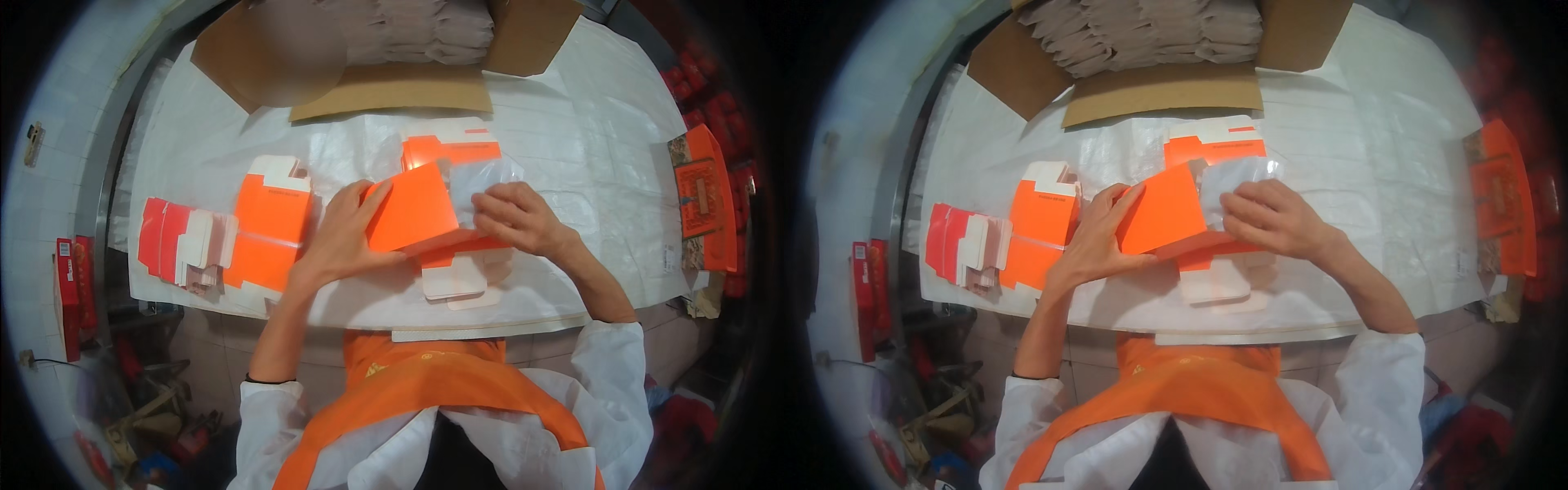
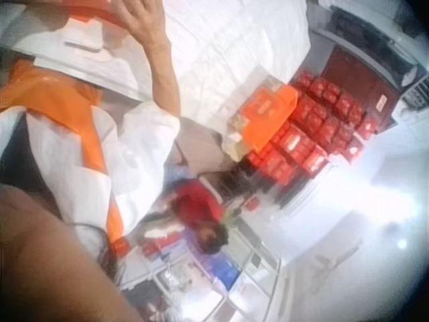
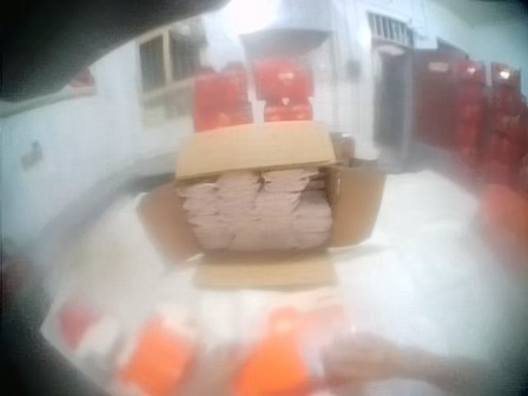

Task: The person unpacks a large orange box, removes cardboard inserts, and assembles smaller orange boxes by folding and tucking flaps. They place the assembled boxes into a larger container and continue folding additional boxes on a table.

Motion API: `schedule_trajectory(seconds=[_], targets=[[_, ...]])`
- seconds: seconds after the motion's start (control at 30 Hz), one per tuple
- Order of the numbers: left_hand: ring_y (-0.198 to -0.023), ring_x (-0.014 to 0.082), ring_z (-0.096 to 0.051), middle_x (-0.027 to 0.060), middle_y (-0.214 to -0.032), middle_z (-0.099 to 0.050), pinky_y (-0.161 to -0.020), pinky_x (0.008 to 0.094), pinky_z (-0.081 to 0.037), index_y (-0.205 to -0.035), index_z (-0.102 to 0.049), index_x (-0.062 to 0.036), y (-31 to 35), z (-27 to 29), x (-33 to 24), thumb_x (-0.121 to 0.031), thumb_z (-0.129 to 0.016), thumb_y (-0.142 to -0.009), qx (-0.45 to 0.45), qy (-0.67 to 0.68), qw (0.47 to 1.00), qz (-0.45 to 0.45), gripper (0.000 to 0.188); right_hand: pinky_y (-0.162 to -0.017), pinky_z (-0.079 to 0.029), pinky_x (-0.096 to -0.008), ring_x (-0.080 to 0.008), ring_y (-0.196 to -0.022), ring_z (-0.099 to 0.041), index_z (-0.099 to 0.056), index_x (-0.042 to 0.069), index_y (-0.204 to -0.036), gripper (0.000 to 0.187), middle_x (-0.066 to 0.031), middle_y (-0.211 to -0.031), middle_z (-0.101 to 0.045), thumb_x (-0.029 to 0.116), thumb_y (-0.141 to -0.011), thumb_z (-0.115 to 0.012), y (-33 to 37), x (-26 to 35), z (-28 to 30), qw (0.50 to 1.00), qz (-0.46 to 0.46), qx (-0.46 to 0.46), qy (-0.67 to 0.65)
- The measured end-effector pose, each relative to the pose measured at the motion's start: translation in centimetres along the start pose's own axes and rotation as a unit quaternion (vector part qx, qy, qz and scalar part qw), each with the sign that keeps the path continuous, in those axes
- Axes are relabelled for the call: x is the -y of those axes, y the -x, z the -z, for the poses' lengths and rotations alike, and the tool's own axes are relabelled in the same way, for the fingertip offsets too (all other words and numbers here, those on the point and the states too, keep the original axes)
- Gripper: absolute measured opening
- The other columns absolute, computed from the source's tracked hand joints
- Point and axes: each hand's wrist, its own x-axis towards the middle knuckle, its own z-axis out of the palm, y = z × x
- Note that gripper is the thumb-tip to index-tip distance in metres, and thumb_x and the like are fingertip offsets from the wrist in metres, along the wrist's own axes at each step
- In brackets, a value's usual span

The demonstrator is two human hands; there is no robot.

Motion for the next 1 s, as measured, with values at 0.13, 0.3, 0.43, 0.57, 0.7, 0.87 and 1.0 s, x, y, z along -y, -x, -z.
schedule_trajectory(seconds=[0.13,0.3,0.43,0.57,0.7,0.87,1.0], targets=[[-0.117,0.0347,-0.034,0.0190,-0.127,-0.035,-0.098,0.0419,-0.030,-0.133,-0.033,-0.0053,0.0,-0.2,0.5,-0.036,-0.076,-0.058,-0.006,-0.006,1.000,-0.029,0.092,-0.078,-0.046,-0.0358,-0.0268,-0.104,-0.051,-0.054,0.004,-0.098,0.027,-0.0103,-0.110,-0.055,0.004,-0.073,-0.063,1.0,1.0,-0.4,0.977,-0.124,0.056,-0.164],[-0.116,0.0342,-0.035,0.0180,-0.125,-0.035,-0.097,0.0425,-0.031,-0.133,-0.034,-0.0062,0.2,-0.5,0.1,-0.036,-0.077,-0.059,-0.028,-0.060,0.997,-0.037,0.090,-0.101,-0.028,-0.0452,-0.0291,-0.122,-0.037,-0.047,0.002,-0.116,0.033,-0.0144,-0.116,-0.054,0.014,-0.086,-0.050,2.5,3.2,-0.2,0.891,-0.364,0.080,-0.259],[-0.115,0.0346,-0.035,0.0182,-0.124,-0.035,-0.097,0.0429,-0.031,-0.133,-0.034,-0.0071,0.6,-1.2,-0.3,-0.036,-0.077,-0.058,-0.060,-0.099,0.992,-0.046,0.091,-0.108,-0.013,-0.0473,-0.0285,-0.121,-0.038,-0.039,0.004,-0.125,0.040,-0.0159,-0.114,-0.055,0.018,-0.088,-0.045,1.2,3.8,-0.7,0.909,-0.359,0.105,-0.184],[-0.115,0.0350,-0.035,0.0193,-0.123,-0.035,-0.096,0.0431,-0.032,-0.133,-0.034,-0.0076,0.6,-2.0,-0.9,-0.036,-0.078,-0.057,-0.104,-0.070,0.991,-0.043,0.093,-0.108,-0.010,-0.0462,-0.0264,-0.114,-0.047,-0.032,0.003,-0.129,0.046,-0.0164,-0.112,-0.056,0.011,-0.086,-0.047,-2.8,4.4,-0.7,0.853,-0.400,0.101,-0.320],[-0.116,0.0342,-0.033,0.0201,-0.124,-0.031,-0.093,0.0432,-0.034,-0.135,-0.029,-0.0062,1.8,-2.6,-1.1,-0.034,-0.079,-0.057,-0.246,-0.002,0.969,0.023,0.097,-0.107,-0.014,-0.0415,-0.0254,-0.112,-0.050,-0.027,0.001,-0.132,0.052,-0.0145,-0.116,-0.054,0.007,-0.085,-0.048,-1.9,4.1,-0.2,0.854,-0.406,-0.057,-0.322],[-0.112,0.0356,-0.033,0.0219,-0.123,-0.028,-0.089,0.0440,-0.034,-0.136,-0.021,-0.0038,2.5,-5.6,-5.2,-0.036,-0.080,-0.057,-0.372,-0.003,0.928,0.037,0.103,-0.098,-0.035,-0.0405,-0.0296,-0.117,-0.044,-0.020,0.001,-0.135,0.075,-0.0152,-0.137,-0.028,0.011,-0.077,-0.067,-3.2,7.6,-1.8,0.837,-0.379,-0.126,-0.374],[-0.108,0.0361,-0.034,0.0221,-0.120,-0.030,-0.087,0.0439,-0.034,-0.135,-0.021,-0.0021,3.5,-7.8,-7.5,-0.042,-0.078,-0.058,-0.412,0.021,0.910,0.033,0.105,-0.096,-0.038,-0.0416,-0.0272,-0.115,-0.045,-0.018,0.001,-0.136,0.089,-0.0151,-0.131,-0.034,0.023,-0.071,-0.075,-4.3,9.5,-2.3,0.802,-0.385,-0.197,-0.413]])
